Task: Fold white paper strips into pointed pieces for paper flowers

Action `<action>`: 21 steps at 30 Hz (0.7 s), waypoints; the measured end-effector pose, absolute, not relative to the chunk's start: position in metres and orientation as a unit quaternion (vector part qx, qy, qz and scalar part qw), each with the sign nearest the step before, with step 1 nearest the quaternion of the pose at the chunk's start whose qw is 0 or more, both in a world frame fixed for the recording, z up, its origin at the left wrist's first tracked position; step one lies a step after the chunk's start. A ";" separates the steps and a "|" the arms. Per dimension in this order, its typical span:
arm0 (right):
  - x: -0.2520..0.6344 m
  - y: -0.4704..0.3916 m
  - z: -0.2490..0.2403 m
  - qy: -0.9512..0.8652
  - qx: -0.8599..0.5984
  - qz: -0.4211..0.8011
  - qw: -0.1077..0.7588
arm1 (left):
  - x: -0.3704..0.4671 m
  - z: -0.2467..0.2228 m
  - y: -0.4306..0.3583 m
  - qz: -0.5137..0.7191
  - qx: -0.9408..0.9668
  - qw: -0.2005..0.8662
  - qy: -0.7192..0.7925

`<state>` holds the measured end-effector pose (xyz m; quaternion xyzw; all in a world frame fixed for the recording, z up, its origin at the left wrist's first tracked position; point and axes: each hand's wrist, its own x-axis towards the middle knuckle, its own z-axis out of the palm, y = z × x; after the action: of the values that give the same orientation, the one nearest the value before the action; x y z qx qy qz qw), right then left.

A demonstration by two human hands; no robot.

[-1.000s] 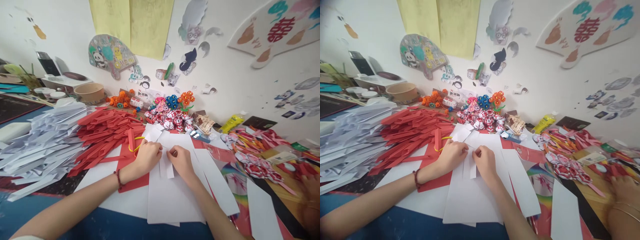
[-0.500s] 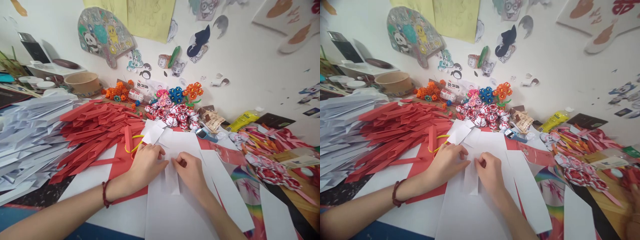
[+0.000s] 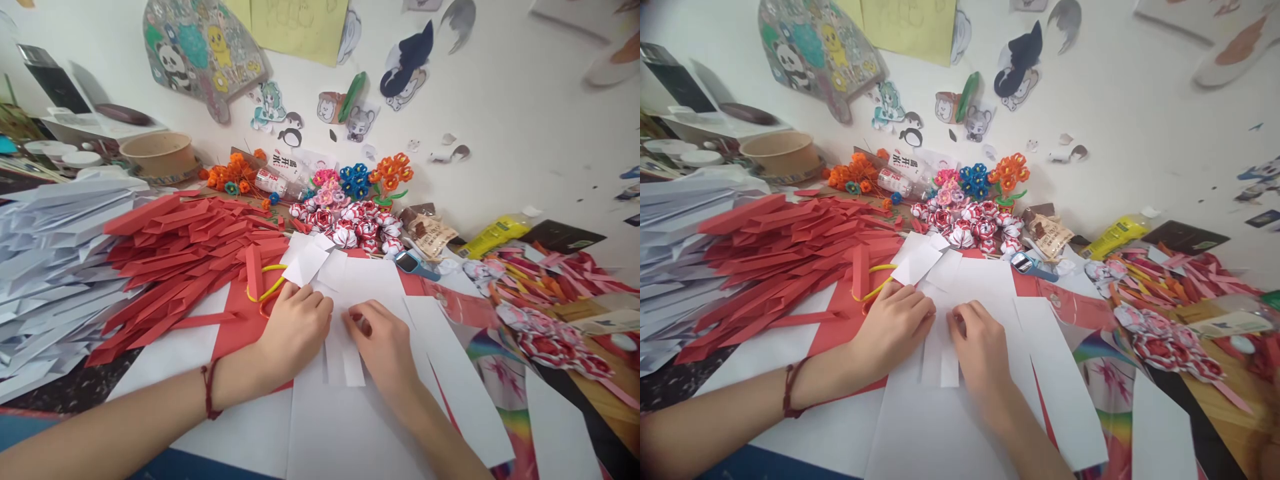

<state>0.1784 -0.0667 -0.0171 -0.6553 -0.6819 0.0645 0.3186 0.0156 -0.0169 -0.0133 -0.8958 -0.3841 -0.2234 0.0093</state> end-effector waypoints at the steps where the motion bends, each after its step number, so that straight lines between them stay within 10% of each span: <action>1: 0.179 -0.067 -0.018 -0.692 -0.648 0.057 0.314 | 0.016 -0.014 -0.017 -0.228 -0.899 0.019 -0.375; 21: 0.179 -0.067 -0.019 -0.710 -0.623 0.098 0.312 | 0.011 -0.016 -0.013 -0.205 -0.925 0.038 -0.317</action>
<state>0.1793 -0.0666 -0.0185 -0.6234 -0.7102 0.0981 0.3121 0.0112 -0.0127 -0.0158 -0.9251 -0.3173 -0.2053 0.0380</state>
